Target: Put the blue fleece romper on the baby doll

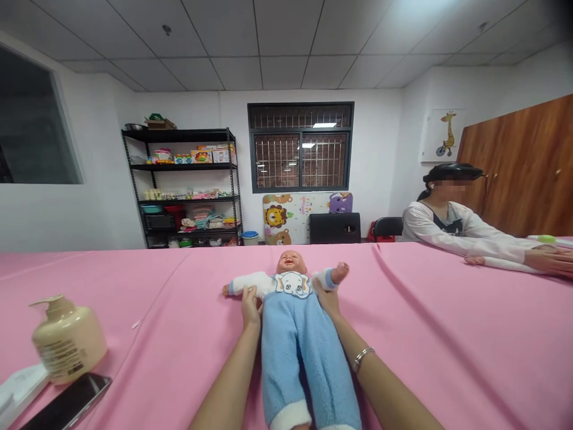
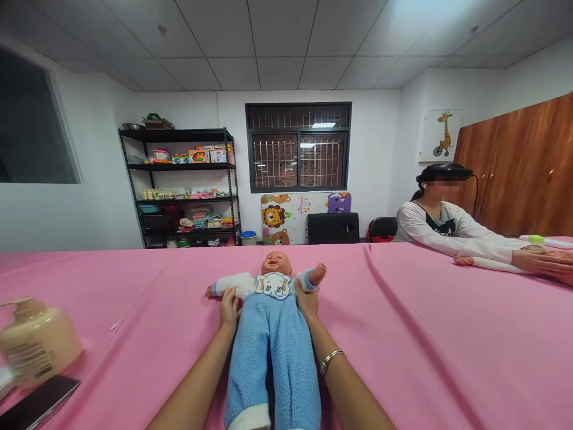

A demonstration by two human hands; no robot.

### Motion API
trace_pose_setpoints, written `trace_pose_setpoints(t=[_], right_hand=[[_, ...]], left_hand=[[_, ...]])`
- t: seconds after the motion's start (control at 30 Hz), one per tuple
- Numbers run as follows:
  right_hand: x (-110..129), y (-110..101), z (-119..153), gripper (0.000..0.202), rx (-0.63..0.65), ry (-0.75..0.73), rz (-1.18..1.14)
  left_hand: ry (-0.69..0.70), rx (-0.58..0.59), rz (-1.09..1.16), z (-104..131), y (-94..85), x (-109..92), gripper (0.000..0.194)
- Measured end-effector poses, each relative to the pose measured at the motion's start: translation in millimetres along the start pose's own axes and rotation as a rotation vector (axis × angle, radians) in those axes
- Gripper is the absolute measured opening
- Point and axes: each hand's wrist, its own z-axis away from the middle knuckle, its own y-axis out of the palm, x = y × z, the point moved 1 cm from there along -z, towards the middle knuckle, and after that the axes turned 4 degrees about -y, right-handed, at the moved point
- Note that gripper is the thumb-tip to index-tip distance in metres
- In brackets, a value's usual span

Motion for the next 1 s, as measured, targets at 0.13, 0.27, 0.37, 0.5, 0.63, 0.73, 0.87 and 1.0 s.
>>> trace_pose_setpoints(t=[0.13,0.27,0.37,0.5,0.63,0.73,0.87,1.0], right_hand=[[-13.1,-20.5,-9.0,0.06,-0.166,0.16,0.051],[-23.0,-48.2,-10.3,0.069,-0.44,0.319,0.104],[-24.7,-58.2,-6.3,0.067,-0.482,0.321,0.162],[-23.9,-56.4,0.6,0.06,-0.528,0.124,0.401],[-27.3,-44.7,1.3,0.044,-0.11,-0.302,0.67],[-34.3,-42.0,-2.7,0.04,0.066,-0.387,0.787],[-38.5,-41.8,-13.8,0.053,0.089,-0.378,0.866],[-35.2,-36.9,-24.6,0.054,0.104,-0.343,0.892]], left_hand=[[0.03,-0.111,-0.057,-7.4,-8.4,0.1,0.037],[0.095,-0.283,-0.197,-11.8,-17.3,3.2,0.042],[0.182,-0.361,-0.327,-7.2,-25.8,-2.3,0.035],[0.454,-0.254,-0.78,4.3,-27.3,-11.4,0.036],[0.765,0.006,-1.446,3.1,-24.6,-10.2,0.043],[0.778,0.142,-1.625,-7.1,-28.6,-14.2,0.038],[0.742,0.157,-1.725,-19.4,-27.4,-26.1,0.032],[0.692,0.087,-1.705,-28.8,-14.9,-26.9,0.03]])
